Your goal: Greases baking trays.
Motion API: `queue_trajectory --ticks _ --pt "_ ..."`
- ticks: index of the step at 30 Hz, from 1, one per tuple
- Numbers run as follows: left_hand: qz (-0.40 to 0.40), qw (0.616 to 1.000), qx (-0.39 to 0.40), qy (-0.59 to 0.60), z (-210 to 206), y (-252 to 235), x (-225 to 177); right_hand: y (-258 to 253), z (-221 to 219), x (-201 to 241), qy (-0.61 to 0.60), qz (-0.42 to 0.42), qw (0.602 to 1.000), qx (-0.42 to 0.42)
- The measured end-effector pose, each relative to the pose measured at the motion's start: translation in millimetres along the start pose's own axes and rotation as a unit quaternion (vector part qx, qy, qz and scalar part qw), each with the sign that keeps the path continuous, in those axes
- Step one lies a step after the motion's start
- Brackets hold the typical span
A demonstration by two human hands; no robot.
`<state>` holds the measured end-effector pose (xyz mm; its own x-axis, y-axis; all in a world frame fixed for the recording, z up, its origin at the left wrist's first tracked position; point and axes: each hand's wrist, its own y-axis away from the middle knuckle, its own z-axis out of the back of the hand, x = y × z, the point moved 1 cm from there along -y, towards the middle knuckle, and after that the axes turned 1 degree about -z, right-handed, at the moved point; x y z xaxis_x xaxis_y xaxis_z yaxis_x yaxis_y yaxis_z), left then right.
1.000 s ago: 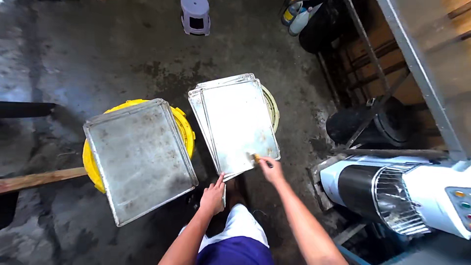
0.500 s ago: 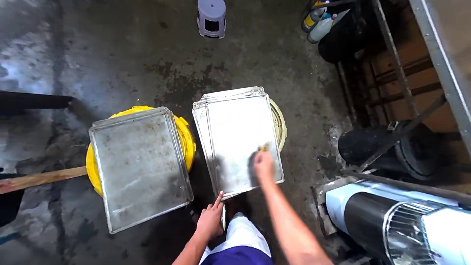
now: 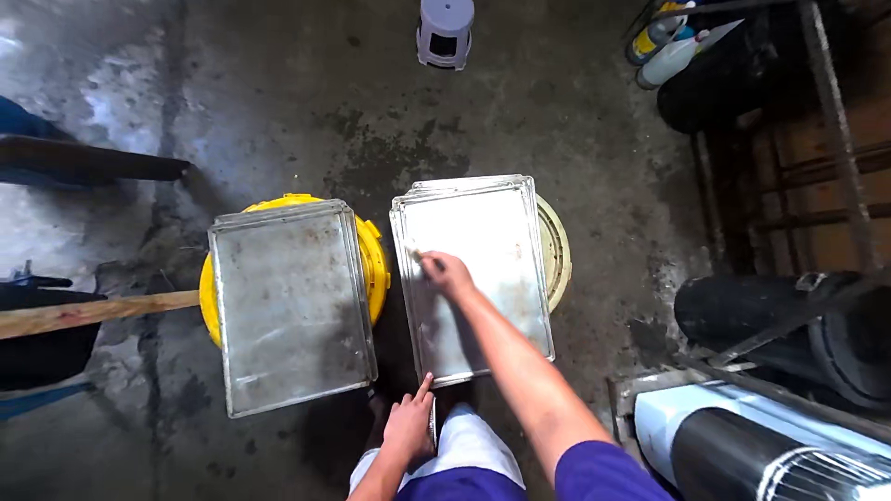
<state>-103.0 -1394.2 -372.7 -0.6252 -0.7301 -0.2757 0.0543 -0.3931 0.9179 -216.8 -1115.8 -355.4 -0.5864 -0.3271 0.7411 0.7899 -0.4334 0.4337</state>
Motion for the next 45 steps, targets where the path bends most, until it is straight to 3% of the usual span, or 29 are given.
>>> queue_trajectory --ticks 2,4,5,7,8,10,12,13,15,17,18,20,21,23,25,27,28,30,32,34,37,39,45 --pt "0.003 1.000 -0.003 0.003 -0.7 -0.9 1.0 -17.9 70.7 -28.3 -0.060 -0.057 0.992 -0.100" --pt "0.005 1.000 -0.003 0.010 -6.0 -1.0 0.3 -40.8 130.3 -49.3 0.070 -0.082 0.973 -0.206" --pt "0.005 1.000 -0.005 0.010 -7.4 -1.3 0.5 -50.3 132.8 -40.5 0.141 -0.110 0.963 -0.202" --pt "0.005 1.000 -0.004 0.007 -5.8 -1.8 1.5 -60.5 72.4 1.6 0.233 -0.114 0.957 -0.126" --pt "0.007 1.000 -0.001 0.007 -6.1 -0.6 1.1 -58.2 28.2 20.2 0.242 -0.059 0.965 -0.080" --pt "0.010 1.000 0.001 0.002 -3.9 -0.4 1.4 -47.2 -13.3 36.2 0.137 0.052 0.989 0.008" --pt "0.006 1.000 -0.003 0.006 -7.8 1.5 0.5 -25.7 17.5 10.5 -0.086 0.023 0.996 0.004" --pt "0.002 1.000 -0.006 0.010 -8.6 1.8 1.2 -14.0 46.9 -12.5 -0.108 -0.008 0.993 -0.049" --pt "-0.003 1.000 -0.011 0.018 -9.1 1.2 2.3 11.8 91.5 -43.8 0.021 -0.069 0.991 -0.117" --pt "-0.008 1.000 -0.014 0.015 -11.8 2.4 0.9 48.1 58.7 -35.6 0.165 -0.158 0.972 -0.059" --pt "-0.008 1.000 -0.015 0.011 -10.7 2.0 0.0 66.1 17.9 -25.9 0.182 -0.148 0.972 -0.018" --pt "-0.005 1.000 -0.014 0.006 -7.4 2.7 -2.1 95.3 -47.6 -15.9 0.134 -0.045 0.989 0.037" --pt "-0.005 1.000 -0.013 0.003 -6.8 4.6 -1.8 102.5 -52.4 -22.6 0.074 -0.009 0.997 0.036" --pt "-0.007 1.000 -0.015 -0.004 -5.3 6.9 -0.7 104.2 0.5 -56.9 -0.029 -0.045 0.997 -0.050" --pt "-0.007 1.000 -0.015 -0.007 -7.4 8.5 -2.8 114.3 92.5 -97.5 -0.082 -0.130 0.974 -0.166" --pt "-0.013 1.000 -0.012 -0.006 -7.0 8.1 -4.7 141.8 149.1 -136.0 -0.257 -0.229 0.898 -0.275" --pt "-0.025 1.000 -0.011 0.004 -4.8 8.5 -2.6 162.3 156.6 -150.9 -0.354 -0.272 0.845 -0.295" --pt "-0.074 0.993 -0.042 0.080 1.3 9.5 9.0 205.1 142.6 -174.6 -0.462 -0.330 0.778 -0.268" --pt "-0.137 0.953 -0.135 0.235 7.0 11.1 27.4 234.4 108.7 -192.1 -0.484 -0.371 0.753 -0.247" --pt "-0.169 0.870 -0.217 0.409 18.1 8.4 36.9 247.5 83.2 -199.3 -0.497 -0.380 0.741 -0.243" --pt "-0.154 0.740 -0.225 0.615 30.7 -4.1 41.5 253.1 71.7 -197.1 -0.508 -0.382 0.730 -0.250" --pt "-0.141 0.678 -0.230 0.684 39.7 -8.9 38.5 253.1 72.7 -195.0 -0.505 -0.385 0.733 -0.245" --pt "-0.133 0.612 -0.210 0.751 42.9 -9.0 26.2 250.9 64.1 -185.6 -0.437 -0.389 0.778 -0.230"
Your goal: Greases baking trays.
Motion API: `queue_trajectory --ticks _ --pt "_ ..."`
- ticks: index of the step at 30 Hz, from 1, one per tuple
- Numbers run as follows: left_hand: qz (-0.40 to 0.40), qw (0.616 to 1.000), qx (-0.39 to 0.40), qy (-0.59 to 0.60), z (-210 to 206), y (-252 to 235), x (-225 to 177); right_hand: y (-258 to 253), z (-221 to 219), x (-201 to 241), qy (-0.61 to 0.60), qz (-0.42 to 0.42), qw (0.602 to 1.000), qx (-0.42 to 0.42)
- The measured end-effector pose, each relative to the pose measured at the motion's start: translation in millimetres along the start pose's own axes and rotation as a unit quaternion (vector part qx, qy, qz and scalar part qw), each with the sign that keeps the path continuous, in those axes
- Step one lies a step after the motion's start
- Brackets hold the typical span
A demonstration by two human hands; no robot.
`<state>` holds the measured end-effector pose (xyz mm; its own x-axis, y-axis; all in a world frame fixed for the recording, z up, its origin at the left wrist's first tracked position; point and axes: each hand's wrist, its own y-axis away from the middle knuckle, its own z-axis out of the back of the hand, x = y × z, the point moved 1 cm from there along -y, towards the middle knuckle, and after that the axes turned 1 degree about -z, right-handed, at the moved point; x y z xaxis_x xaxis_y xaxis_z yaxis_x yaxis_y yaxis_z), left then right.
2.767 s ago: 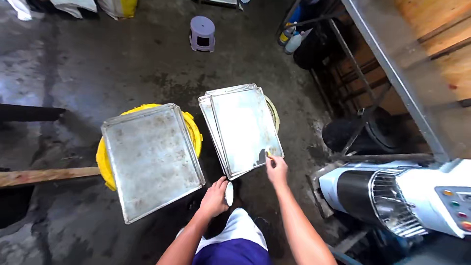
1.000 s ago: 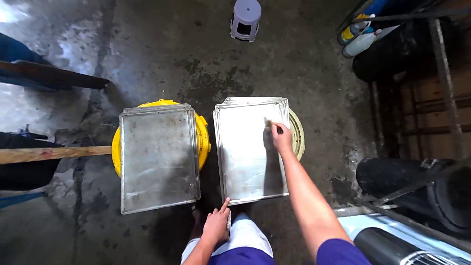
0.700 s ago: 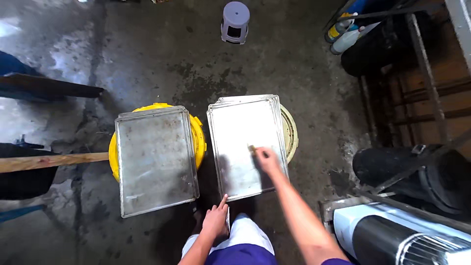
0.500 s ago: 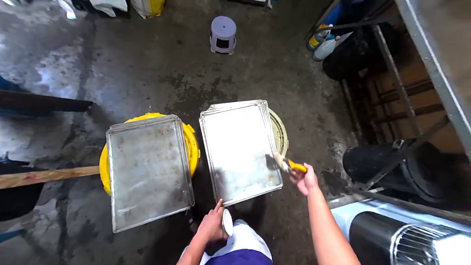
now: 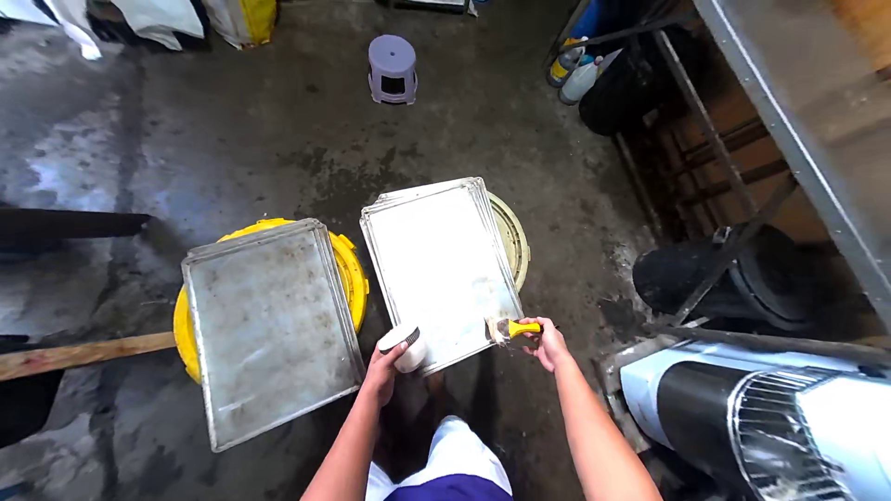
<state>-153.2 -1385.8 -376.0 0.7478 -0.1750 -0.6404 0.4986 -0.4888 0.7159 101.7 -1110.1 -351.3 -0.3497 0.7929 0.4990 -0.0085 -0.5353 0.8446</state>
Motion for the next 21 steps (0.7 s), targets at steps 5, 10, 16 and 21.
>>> queue_trajectory --ticks 5,10,16,21 --pt "-0.005 1.000 0.005 -0.028 1.0 -6.2 8.9 1.0 -3.1 -1.9 0.073 0.050 0.996 -0.033" --pt "-0.006 1.000 0.005 -0.025 12.2 -0.6 7.8 -3.0 0.2 1.0 0.113 0.036 0.993 -0.016" --pt "-0.010 0.998 0.024 -0.054 3.2 4.1 3.0 -8.7 4.1 6.0 0.114 0.073 0.991 -0.001" --pt "-0.019 0.997 0.014 -0.080 1.0 1.0 1.6 -20.5 2.3 13.6 0.101 0.051 0.994 -0.002"
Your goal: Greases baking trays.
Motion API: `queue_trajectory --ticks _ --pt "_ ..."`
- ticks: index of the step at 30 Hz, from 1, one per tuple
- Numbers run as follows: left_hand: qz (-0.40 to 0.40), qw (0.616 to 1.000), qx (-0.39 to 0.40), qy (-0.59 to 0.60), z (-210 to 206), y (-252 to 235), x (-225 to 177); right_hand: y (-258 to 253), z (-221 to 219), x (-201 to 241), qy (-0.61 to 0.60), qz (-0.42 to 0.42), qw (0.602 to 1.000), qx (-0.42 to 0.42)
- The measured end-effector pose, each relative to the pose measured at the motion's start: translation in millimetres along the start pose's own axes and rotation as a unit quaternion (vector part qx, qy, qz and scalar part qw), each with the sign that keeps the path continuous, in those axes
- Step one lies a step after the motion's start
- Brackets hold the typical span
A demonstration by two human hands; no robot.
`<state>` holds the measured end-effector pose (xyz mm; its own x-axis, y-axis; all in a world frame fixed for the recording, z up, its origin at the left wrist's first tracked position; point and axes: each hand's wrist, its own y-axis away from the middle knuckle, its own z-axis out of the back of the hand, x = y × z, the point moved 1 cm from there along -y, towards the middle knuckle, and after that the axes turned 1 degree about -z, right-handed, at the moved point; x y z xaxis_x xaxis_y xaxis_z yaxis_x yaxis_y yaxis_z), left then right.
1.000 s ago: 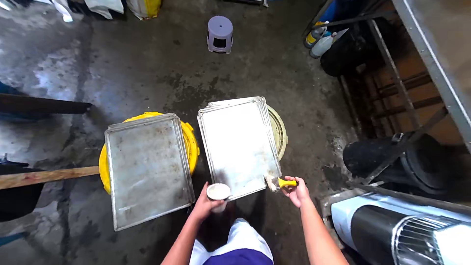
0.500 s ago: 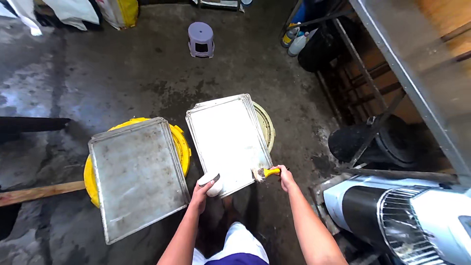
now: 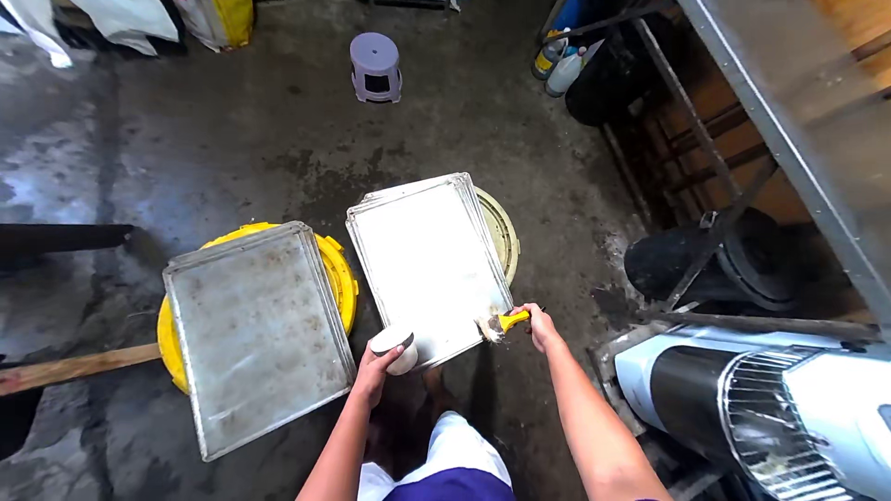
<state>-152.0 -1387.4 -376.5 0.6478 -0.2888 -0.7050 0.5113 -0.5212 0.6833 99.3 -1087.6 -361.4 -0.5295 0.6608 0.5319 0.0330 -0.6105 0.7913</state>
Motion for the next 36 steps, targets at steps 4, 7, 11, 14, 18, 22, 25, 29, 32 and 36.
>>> queue_trajectory --ticks 4,7,11,14,18,22,25,29,32,36 --pt "0.008 1.000 -0.007 0.025 7.0 -4.8 2.0 -8.6 1.3 1.0 -0.032 -0.012 0.999 0.023" --pt "-0.002 0.998 -0.018 0.063 4.3 -2.0 3.8 -6.4 1.9 -3.0 -0.052 -0.029 0.997 0.039" --pt "-0.051 0.986 -0.076 0.141 3.2 1.3 3.9 15.8 -9.4 -21.5 -0.047 -0.030 0.996 0.062" --pt "-0.078 0.978 -0.118 0.156 18.2 0.2 -2.8 44.2 -30.9 -30.3 0.023 -0.014 0.997 0.075" --pt "-0.113 0.970 -0.149 0.152 66.1 6.4 -16.2 88.8 -70.5 -42.5 0.085 0.026 0.987 0.131" --pt "-0.156 0.959 -0.175 0.159 137.1 36.4 -17.0 128.8 -125.3 -54.1 0.123 0.063 0.969 0.203" --pt "-0.184 0.947 -0.202 0.169 198.0 67.5 -16.2 160.9 -177.2 -59.7 0.140 0.077 0.956 0.245" --pt "-0.210 0.946 -0.225 0.105 274.3 89.3 -25.2 193.6 -245.3 -70.6 0.151 0.113 0.943 0.276" --pt "-0.205 0.948 -0.232 -0.079 312.3 87.4 -33.7 211.0 -277.6 -68.9 0.126 0.160 0.949 0.241" --pt "-0.221 0.929 -0.117 -0.273 299.6 104.0 -57.4 256.5 -288.7 -31.0 0.057 0.238 0.928 0.280"
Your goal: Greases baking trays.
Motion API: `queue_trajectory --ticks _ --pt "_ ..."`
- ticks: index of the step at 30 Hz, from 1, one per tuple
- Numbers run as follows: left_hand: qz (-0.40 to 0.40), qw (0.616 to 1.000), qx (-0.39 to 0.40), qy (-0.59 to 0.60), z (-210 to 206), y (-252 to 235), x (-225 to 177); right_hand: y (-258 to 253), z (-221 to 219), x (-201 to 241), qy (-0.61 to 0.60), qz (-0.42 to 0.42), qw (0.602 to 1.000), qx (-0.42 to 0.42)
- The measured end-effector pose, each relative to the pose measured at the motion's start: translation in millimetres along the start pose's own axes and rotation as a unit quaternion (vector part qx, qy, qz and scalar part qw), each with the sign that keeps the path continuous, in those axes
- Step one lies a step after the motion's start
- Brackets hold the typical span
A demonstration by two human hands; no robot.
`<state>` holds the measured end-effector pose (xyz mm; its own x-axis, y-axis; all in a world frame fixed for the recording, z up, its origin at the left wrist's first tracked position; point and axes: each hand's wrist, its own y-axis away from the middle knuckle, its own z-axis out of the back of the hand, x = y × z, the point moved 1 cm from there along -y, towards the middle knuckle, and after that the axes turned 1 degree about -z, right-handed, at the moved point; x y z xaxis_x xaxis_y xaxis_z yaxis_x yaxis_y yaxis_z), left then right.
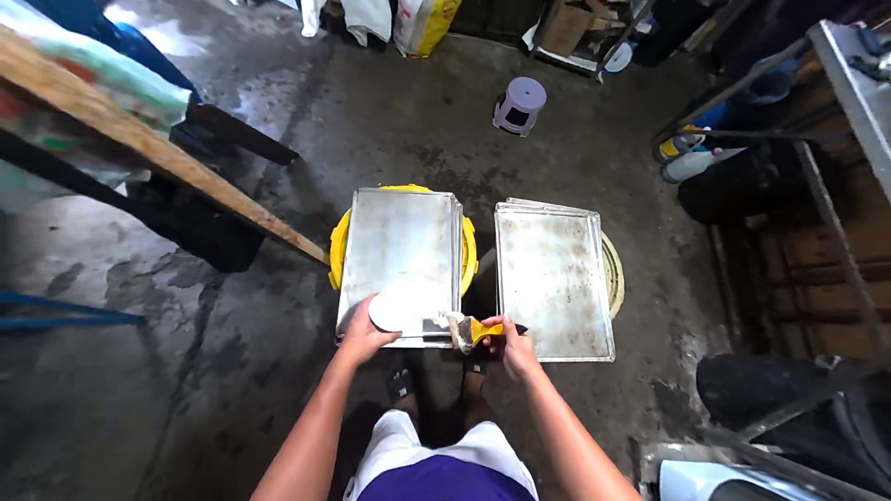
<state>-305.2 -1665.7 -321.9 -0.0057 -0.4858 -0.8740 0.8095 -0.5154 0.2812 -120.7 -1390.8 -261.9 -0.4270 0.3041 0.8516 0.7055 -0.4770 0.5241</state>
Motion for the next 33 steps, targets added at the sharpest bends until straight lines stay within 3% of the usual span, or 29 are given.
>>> queue_trajectory --ticks 2,5,7,9,12,15,17,20,21,23,24,26,28,29,31,33 --pt "-0.050 0.993 0.086 -0.065 -11.8 8.6 -20.2 13.3 -5.3 32.6 0.070 0.094 0.989 0.086" --pt "-0.144 0.970 0.161 -0.108 -39.1 23.6 -48.5 26.3 -16.6 57.2 0.260 0.176 0.932 0.179" --pt "-0.211 0.953 0.190 -0.110 -59.0 31.4 -67.3 32.5 -24.6 53.8 0.323 0.166 0.905 0.222" --pt "-0.231 0.937 0.233 -0.122 -77.5 33.8 -78.8 37.0 -19.8 39.7 0.275 0.127 0.926 0.228" --pt "-0.189 0.937 0.273 -0.111 -103.2 29.9 -72.0 46.1 20.8 24.6 0.079 0.043 0.985 0.148" --pt "-0.160 0.935 0.294 -0.118 -136.4 26.2 -55.3 58.2 87.1 14.4 -0.034 0.057 0.997 -0.034" --pt "-0.143 0.914 0.346 -0.155 -165.3 29.4 -51.0 59.3 137.2 2.5 0.010 0.108 0.981 -0.161" --pt "-0.122 0.849 0.439 -0.268 -219.7 37.1 -54.4 41.8 187.2 -29.3 0.243 0.092 0.911 -0.320" --pt "-0.121 0.828 0.457 -0.301 -239.0 39.9 -51.5 31.9 187.6 -44.3 0.317 0.055 0.890 -0.324" --pt "-0.104 0.801 0.475 -0.349 -271.9 43.6 -43.4 13.9 160.9 -79.6 0.415 -0.034 0.880 -0.229" --pt "-0.088 0.795 0.475 -0.367 -284.6 42.4 -40.4 8.2 140.7 -94.0 0.441 -0.044 0.883 -0.157" --pt "-0.052 0.794 0.466 -0.388 -299.9 39.0 -39.6 7.4 124.3 -106.5 0.388 0.023 0.917 -0.088" --pt "-0.028 0.788 0.466 -0.401 -305.0 41.4 -43.4 12.2 166.3 -99.2 0.287 0.031 0.951 -0.110" --pt "-0.021 0.787 0.466 -0.403 -305.5 41.8 -45.5 11.5 203.1 -95.5 0.282 0.028 0.947 -0.154" --pt "-0.013 0.787 0.468 -0.403 -306.2 39.1 -49.0 -0.1 268.6 -90.3 0.343 0.018 0.905 -0.250" --pt "-0.003 0.785 0.471 -0.403 -307.6 39.6 -49.5 -15.7 261.9 -81.9 0.415 -0.051 0.876 -0.242"
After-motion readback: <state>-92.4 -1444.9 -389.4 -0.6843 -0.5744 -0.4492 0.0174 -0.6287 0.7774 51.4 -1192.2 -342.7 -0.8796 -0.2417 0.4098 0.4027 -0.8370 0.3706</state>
